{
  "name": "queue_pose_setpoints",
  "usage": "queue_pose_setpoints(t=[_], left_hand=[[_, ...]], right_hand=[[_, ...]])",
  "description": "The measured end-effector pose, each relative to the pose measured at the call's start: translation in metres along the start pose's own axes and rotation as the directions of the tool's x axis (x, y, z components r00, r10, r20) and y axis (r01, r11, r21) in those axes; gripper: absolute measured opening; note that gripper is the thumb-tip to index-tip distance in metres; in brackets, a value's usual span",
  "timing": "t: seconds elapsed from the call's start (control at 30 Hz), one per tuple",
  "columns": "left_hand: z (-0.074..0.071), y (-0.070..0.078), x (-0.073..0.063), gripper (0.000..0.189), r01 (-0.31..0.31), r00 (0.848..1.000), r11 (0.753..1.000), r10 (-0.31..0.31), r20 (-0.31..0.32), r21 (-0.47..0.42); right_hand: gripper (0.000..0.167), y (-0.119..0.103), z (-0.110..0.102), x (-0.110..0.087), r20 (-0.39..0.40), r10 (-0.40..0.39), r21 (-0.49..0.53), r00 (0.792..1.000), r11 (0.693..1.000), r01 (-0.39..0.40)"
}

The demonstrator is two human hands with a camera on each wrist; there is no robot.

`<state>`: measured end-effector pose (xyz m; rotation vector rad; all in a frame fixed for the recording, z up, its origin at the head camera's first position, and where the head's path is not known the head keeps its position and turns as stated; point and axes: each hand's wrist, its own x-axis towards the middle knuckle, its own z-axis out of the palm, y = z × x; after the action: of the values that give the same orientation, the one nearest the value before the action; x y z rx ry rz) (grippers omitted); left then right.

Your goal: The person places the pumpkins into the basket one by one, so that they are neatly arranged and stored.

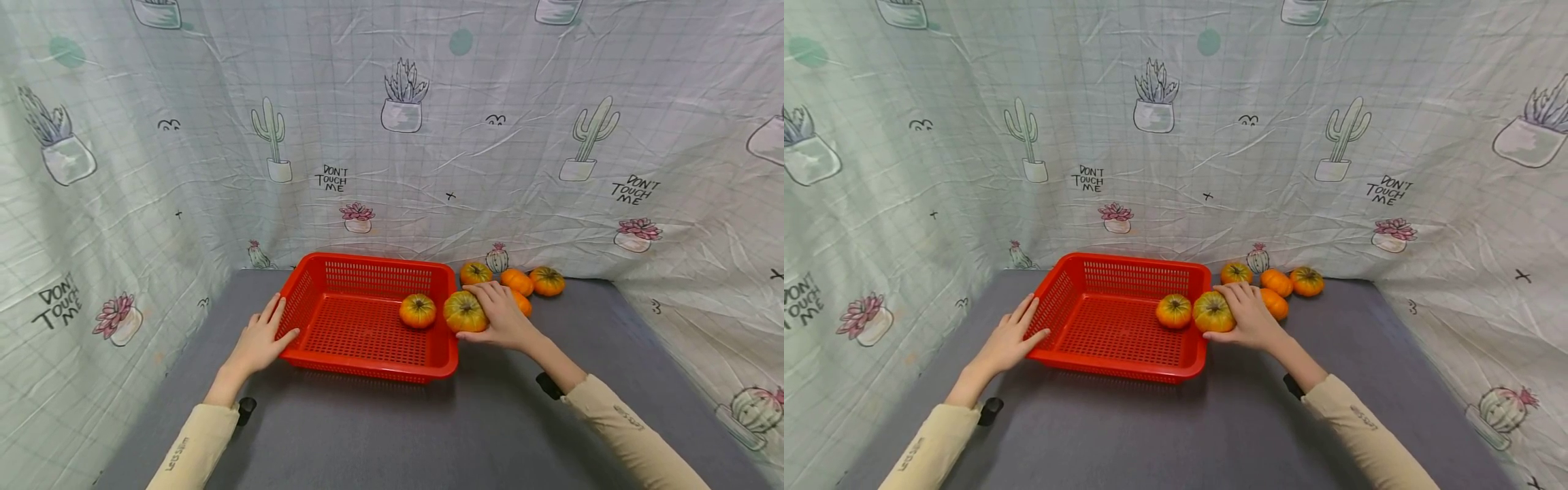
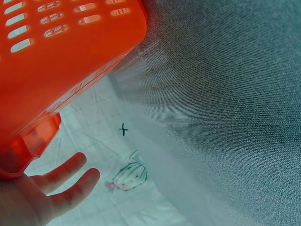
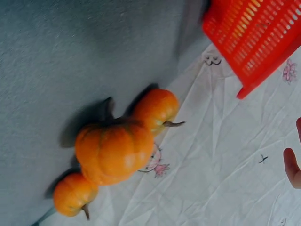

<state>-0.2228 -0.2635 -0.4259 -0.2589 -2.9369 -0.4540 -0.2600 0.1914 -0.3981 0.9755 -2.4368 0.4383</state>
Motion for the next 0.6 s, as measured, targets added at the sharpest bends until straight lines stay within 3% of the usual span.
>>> queue_pose_setpoints(t=[0.23, 0.6], left_hand=[[-0.002, 0.001, -0.001, 0.074, 0.008, 1.000, 1.000, -0.008, 0.012, 0.001], [-0.003, 0.001, -0.002, 0.075, 0.003, 1.000, 1.000, -0.003, 0.015, 0.009]], right_hand=[[0.082, -0.011, 0.000, 0.006, 0.015, -0.041, 0.043, 0.999, 0.998, 0.040], [0.079, -0.021, 0.004, 0.016, 0.089, -0.052, 0.005, 0.995, 0.999, 0.051]])
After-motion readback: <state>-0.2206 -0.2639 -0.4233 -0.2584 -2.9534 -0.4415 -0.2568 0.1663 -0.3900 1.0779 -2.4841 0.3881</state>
